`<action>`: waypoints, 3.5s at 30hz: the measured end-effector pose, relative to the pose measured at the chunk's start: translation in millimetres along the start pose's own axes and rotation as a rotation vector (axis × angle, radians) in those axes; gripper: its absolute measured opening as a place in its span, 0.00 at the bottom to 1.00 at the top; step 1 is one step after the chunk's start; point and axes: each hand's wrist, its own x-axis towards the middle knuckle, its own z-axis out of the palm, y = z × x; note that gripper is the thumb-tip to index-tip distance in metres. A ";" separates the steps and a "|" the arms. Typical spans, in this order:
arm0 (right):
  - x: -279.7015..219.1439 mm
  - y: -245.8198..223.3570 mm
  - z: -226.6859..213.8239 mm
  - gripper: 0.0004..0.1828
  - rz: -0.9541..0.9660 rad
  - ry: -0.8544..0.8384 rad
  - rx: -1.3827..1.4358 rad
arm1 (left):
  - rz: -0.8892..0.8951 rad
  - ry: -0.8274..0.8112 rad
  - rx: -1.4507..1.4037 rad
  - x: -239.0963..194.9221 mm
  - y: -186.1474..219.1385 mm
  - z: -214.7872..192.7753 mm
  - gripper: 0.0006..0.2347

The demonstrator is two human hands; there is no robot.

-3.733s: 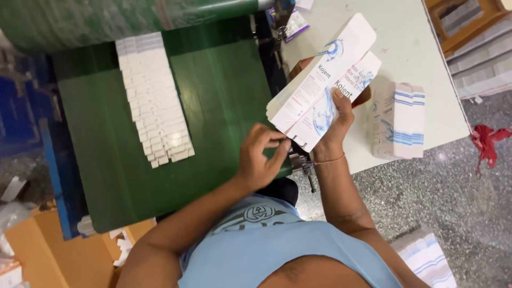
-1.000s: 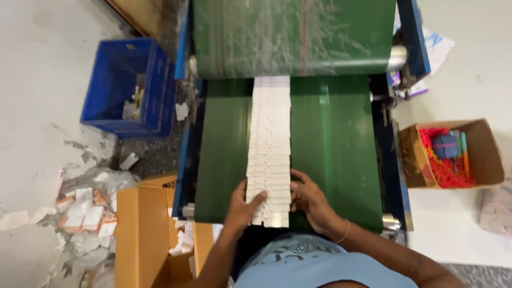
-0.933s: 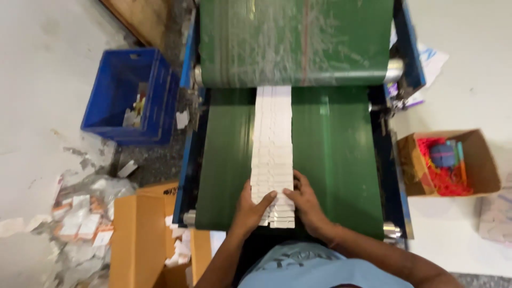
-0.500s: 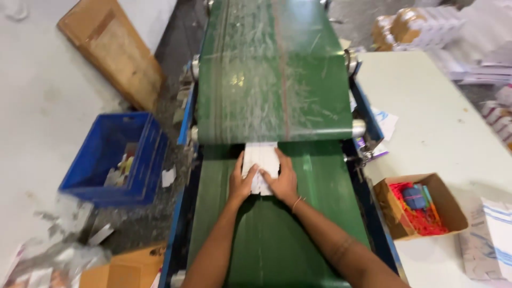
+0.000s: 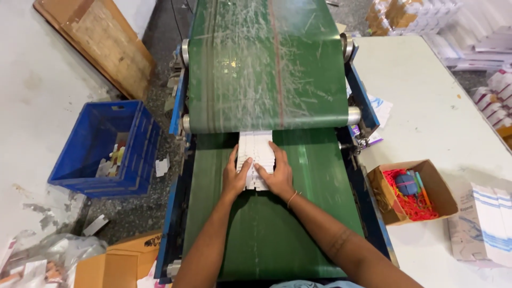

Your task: The person organizes flat paper products from a conveyor belt into stacks and secures them using rubber bands.

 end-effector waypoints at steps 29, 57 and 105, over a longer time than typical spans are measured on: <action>-26.9 -16.3 -18.4 0.45 0.168 -0.113 0.099 | -0.127 -0.030 -0.063 -37.7 13.8 -5.3 0.32; -57.7 -24.1 -28.7 0.46 0.151 -0.135 0.072 | -0.162 -0.058 -0.067 -73.4 24.0 -13.5 0.33; -120.5 -54.7 -44.7 0.44 0.071 -0.148 0.070 | -0.117 -0.056 0.014 -136.4 31.1 -26.4 0.34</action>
